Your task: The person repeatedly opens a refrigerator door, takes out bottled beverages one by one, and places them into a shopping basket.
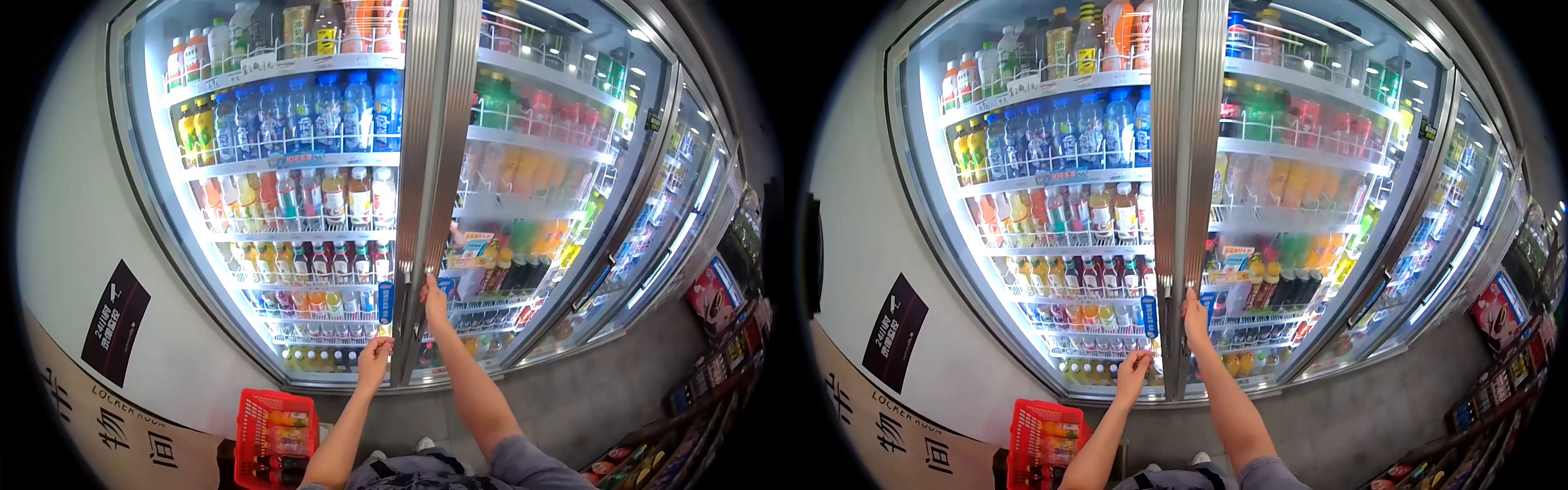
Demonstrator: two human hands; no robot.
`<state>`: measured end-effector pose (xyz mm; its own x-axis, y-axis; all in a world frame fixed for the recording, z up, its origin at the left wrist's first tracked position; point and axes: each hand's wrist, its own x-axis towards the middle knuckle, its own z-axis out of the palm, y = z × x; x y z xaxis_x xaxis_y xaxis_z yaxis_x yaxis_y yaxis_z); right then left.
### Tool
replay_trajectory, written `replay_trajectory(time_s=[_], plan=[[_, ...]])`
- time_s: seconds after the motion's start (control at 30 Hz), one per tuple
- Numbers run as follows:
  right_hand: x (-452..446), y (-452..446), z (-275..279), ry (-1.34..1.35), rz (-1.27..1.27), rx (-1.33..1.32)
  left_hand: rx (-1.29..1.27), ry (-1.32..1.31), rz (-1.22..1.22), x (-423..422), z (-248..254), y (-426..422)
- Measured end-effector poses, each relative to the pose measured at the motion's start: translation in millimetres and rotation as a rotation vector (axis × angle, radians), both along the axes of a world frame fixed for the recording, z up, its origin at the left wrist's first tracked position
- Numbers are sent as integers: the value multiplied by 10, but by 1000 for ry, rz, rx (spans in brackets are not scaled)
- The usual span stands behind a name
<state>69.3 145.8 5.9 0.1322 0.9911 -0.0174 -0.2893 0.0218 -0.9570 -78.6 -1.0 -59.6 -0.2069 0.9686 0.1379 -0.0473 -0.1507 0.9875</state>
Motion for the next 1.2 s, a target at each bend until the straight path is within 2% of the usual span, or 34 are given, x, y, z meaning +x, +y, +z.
replay_trajectory(time_s=[0.33,0.4,0.57,0.67,0.73,0.77,0.83,0.87,1.0,1.07,1.1,1.13,1.2], plan=[[-76,-44,28,-7,-57,18,-90,-189,-77,-296,316,-458],[-158,-96,116,-60,-160,-21,-25,-99,-43,-335,412,-478],[-66,-346,84,-21,-120,5,-13,-63,-39,-339,520,-389],[65,-680,-39,-76,-161,75,-13,-136,-54,-165,487,-212],[173,-925,-54,-204,-201,70,-12,-67,-52,87,554,-106],[285,-1103,-30,-350,-197,36,-9,-58,-75,234,601,-88],[422,-1376,2,-300,-217,11,0,-79,-112,478,662,-85],[478,-1583,100,-255,-200,-17,-20,19,-127,553,678,-90],[775,-2218,205,-269,-220,-92,17,4,-129,948,837,-275],[907,-2450,204,-244,-338,-56,1,-11,-179,1139,858,-430],[977,-2555,214,-380,-457,-45,28,-17,-228,1238,863,-484],[1051,-2640,229,-378,-457,-47,51,-23,-274,1305,858,-547],[1165,-2870,345,-361,-735,271,71,-49,-225,1479,794,-796]])
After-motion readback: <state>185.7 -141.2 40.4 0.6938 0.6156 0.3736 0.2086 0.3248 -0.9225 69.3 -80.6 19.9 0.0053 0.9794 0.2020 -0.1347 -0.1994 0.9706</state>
